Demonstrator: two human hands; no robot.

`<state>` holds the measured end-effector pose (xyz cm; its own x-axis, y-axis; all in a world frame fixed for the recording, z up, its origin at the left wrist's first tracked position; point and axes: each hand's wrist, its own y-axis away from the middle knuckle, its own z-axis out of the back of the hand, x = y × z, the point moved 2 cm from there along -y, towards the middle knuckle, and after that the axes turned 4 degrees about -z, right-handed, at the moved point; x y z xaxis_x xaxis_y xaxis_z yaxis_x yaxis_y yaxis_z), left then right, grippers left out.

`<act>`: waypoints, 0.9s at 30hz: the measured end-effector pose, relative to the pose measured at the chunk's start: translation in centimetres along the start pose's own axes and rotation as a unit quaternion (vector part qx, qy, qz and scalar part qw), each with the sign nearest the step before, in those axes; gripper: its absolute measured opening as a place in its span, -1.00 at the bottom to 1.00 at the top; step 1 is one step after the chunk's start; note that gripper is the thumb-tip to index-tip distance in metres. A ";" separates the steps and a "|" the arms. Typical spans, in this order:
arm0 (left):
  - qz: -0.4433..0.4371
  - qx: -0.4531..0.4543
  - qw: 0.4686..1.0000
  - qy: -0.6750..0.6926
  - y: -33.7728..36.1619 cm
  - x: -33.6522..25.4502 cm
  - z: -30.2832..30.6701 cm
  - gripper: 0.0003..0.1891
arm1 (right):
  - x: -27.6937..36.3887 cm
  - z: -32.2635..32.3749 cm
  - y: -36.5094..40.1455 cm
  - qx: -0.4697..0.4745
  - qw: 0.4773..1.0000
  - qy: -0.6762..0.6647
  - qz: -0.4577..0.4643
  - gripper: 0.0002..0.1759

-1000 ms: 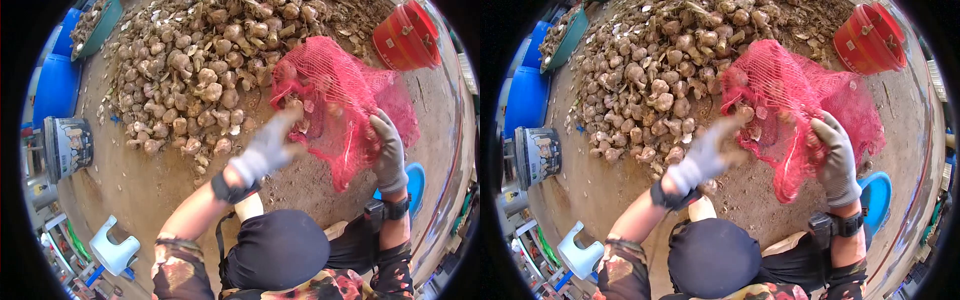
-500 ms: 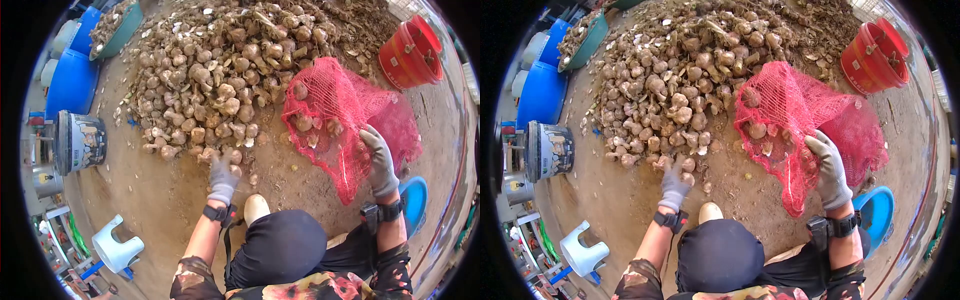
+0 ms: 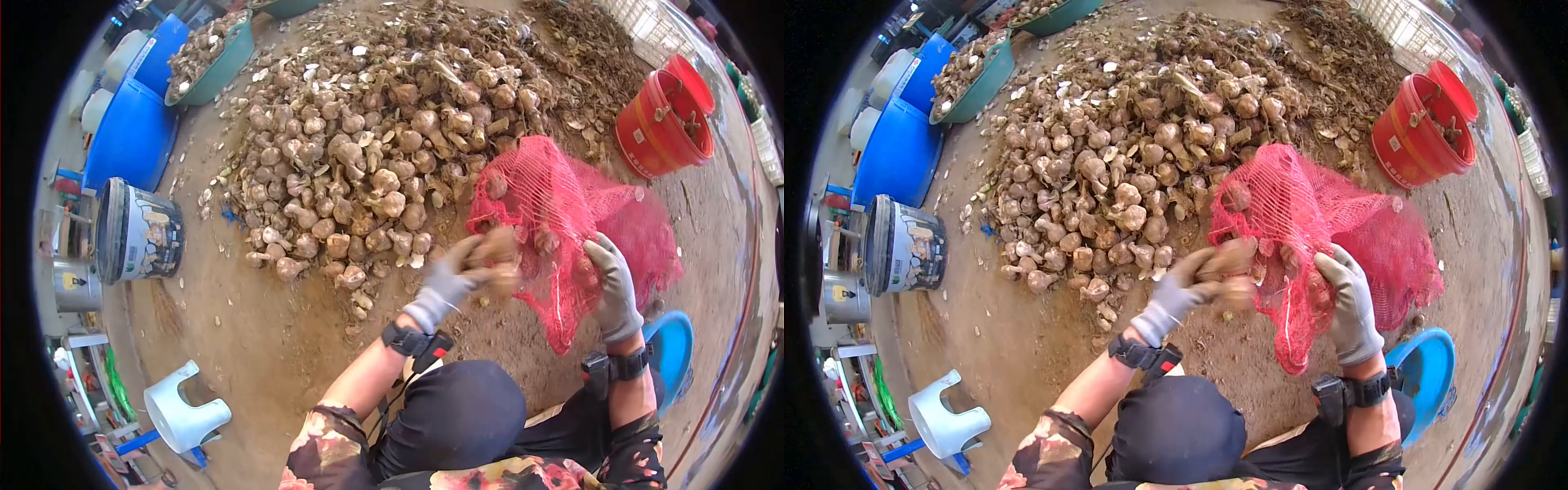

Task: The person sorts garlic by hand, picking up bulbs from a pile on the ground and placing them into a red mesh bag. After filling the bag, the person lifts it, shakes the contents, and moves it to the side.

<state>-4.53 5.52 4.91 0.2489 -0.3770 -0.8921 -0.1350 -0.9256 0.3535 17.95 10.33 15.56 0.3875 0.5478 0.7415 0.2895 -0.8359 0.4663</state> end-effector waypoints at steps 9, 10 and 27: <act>0.022 -0.215 0.750 -0.626 -6.7 -4.7 12.3 -0.32 | 0.2 3.0 -0.2 -0.086 0.995 -0.052 0.015 -0.80; -0.005 -0.217 0.751 -0.623 -6.3 -4.2 12.5 -0.38 | 0.2 2.9 -0.1 -0.086 0.995 -0.051 0.015 -0.80; 0.057 -0.088 0.698 -0.709 -7.5 -6.3 5.5 -0.06 | -0.4 5.3 -0.3 -0.093 0.995 -0.024 0.008 -0.80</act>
<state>-10.38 15.04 6.28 -0.9690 -0.1529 -0.1940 0.0740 -0.9291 0.3623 22.36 10.51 12.56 0.4338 0.5309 0.7280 0.1175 -0.8344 0.5385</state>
